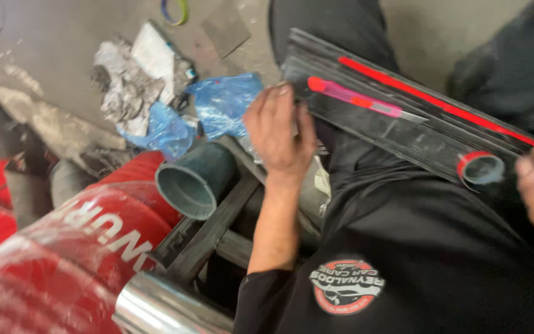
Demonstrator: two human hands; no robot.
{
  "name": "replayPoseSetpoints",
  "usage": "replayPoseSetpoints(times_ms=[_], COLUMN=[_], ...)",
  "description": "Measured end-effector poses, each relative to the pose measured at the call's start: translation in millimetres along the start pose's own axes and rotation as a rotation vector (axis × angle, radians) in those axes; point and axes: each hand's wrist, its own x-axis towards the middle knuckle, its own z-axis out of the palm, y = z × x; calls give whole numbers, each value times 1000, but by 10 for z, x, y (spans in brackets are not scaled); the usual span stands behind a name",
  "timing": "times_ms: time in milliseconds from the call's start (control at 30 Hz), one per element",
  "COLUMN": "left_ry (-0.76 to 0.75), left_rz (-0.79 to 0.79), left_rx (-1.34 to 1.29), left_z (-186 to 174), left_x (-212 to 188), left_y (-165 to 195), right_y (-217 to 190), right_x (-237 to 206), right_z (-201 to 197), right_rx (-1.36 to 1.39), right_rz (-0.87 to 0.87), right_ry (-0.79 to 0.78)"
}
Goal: The person sits with a long black car trim strip across their lap and applies red adhesive tape along its edge, pressing the tape down by hand. They use a utility knife to trim excess tape, then hold and handle the tape roll at the end.
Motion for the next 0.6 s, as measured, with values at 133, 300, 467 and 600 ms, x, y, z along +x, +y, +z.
replayPoseSetpoints(times_ms=[133, 300, 467, 600], left_ry=[42, -221, -209, -261], left_rz=[-161, 229, 317, 252], left_rx=[25, 98, 216, 375], left_z=[66, 157, 103, 45], left_x=[263, 325, 610, 701], left_y=[43, 52, -188, -388], right_y=[-118, -173, -393, -456], right_x=[22, 502, 749, 724], right_z=[285, 373, 274, 210], right_rx=[113, 94, 123, 95], right_rz=[-83, -17, -26, 7], right_ry=[115, 88, 55, 29])
